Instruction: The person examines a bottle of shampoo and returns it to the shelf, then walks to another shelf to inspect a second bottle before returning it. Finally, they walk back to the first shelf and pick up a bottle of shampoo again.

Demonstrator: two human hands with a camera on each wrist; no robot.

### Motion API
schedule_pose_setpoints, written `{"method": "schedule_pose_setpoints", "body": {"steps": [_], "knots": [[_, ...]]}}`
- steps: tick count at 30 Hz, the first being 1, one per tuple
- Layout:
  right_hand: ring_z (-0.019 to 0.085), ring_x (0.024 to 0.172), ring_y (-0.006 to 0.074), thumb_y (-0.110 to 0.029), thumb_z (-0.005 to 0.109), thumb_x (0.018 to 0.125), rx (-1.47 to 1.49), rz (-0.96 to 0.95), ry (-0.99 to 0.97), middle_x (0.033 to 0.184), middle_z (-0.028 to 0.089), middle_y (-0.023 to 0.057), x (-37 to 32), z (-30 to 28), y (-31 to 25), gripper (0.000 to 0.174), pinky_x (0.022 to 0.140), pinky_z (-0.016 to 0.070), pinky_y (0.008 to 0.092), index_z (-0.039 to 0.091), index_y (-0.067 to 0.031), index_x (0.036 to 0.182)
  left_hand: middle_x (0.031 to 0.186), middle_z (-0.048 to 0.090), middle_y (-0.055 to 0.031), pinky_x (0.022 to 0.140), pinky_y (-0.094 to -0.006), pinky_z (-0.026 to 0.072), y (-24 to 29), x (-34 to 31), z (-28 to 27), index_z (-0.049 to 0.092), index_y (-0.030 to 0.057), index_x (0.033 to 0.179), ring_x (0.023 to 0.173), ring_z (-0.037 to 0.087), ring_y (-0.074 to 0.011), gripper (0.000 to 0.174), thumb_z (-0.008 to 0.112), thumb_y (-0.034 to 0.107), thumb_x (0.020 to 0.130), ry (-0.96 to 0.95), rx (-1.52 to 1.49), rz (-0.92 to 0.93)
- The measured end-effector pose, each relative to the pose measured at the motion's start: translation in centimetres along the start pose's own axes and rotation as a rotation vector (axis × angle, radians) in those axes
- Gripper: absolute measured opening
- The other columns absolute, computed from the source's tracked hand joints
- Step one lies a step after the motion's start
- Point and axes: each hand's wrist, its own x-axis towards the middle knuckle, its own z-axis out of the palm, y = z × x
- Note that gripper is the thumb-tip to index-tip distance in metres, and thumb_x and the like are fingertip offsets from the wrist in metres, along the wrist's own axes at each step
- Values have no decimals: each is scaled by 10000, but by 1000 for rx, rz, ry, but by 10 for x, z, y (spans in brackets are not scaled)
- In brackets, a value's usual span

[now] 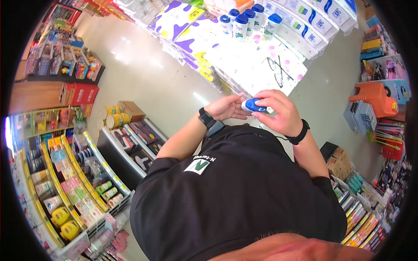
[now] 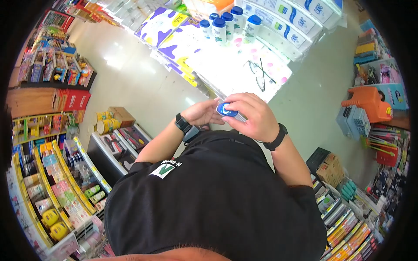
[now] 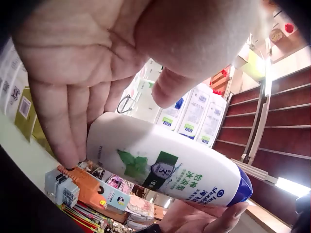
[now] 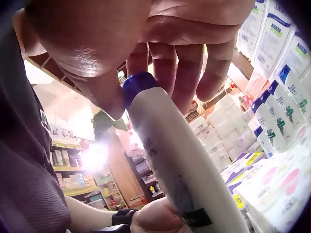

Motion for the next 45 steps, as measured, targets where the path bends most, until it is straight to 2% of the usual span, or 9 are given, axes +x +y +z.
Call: {"method": "schedule_pose_setpoints", "body": {"steps": [7, 11, 13, 15, 20, 24, 31, 36, 45], "knots": [[702, 970, 282, -99, 863, 767, 158, -134, -103, 1102, 735, 70, -3, 15, 1, 312, 845, 525, 375, 680, -84, 1019, 1406, 635, -178, 1176, -502, 425, -45, -21, -3, 562, -24, 1401, 1298, 624, -323, 613, 322, 478, 1143, 38, -129, 139], [703, 940, 284, -113, 867, 770, 239, -192, -156, 1091, 736, 72, 2, 29, 4, 305, 829, 519, 379, 682, -89, 1011, 1322, 683, -174, 1126, -476, 481, -57, -57, 22, 577, -24, 1374, 1255, 653, -296, 596, 335, 469, 1143, 205, -165, 184], [717, 958, 300, -64, 882, 762, 265, -214, -203, 1090, 743, 119, 8, 34, 1, 359, 842, 545, 397, 684, -88, 1060, 1313, 687, -171, 1112, -466, 497, -65, -72, 24, 583, -25, 1365, 1241, 662, -292, 585, 348, 462, 1142, 268, -188, 195], [716, 957, 301, -63, 880, 764, 300, -251, -226, 1088, 743, 121, 15, 42, -5, 357, 838, 543, 399, 682, -87, 1060, 1300, 692, -169, 1078, -443, 528, -78, -81, 20, 598, -25, 1338, 1215, 676, -286, 564, 372, 453, 1140, 243, -207, 307], [713, 955, 309, -59, 873, 768, 338, -342, -300, 1077, 740, 123, 27, 65, -18, 351, 833, 535, 407, 676, -83, 1057, 1290, 697, -170, 1059, -431, 543, -100, -107, 15, 607, -26, 1324, 1202, 682, -282, 566, 378, 457, 1138, 307, -248, 412], [684, 966, 316, -111, 863, 768, 327, -354, -337, 1089, 726, 92, 33, 84, -31, 296, 870, 513, 418, 680, -83, 999, 1290, 696, -178, 1063, -427, 542, -118, -126, 8, 605, -28, 1328, 1211, 678, -288, 578, 375, 466, 1136, 326, -282, 454], [699, 963, 319, -43, 869, 761, 358, -413, -429, 1082, 730, 126, 40, 119, -70, 347, 842, 526, 421, 665, -76, 1040, 1257, 709, -189, 1049, -429, 551, -148, -170, 3, 605, -29, 1321, 1185, 694, -303, 574, 404, 472, 1127, 397, -330, 478], [691, 979, 316, -40, 874, 761, 378, -446, -514, 1098, 726, 124, 40, 153, -101, 351, 867, 527, 415, 679, -78, 1050, 1240, 714, -192, 1033, -431, 559, -182, -204, -7, 604, -28, 1305, 1182, 698, -310, 557, 426, 466, 1120, 429, -343, 544], [702, 983, 311, -68, 865, 778, 452, -535, -610, 1103, 736, 119, 38, 206, -167, 313, 880, 530, 421, 684, -70, 1033, 1210, 711, -210, 1007, -446, 572, -239, -274, -2, 619, -33, 1287, 1145, 710, -324, 521, 479, 436, 1111, 594, -415, 749]]}}
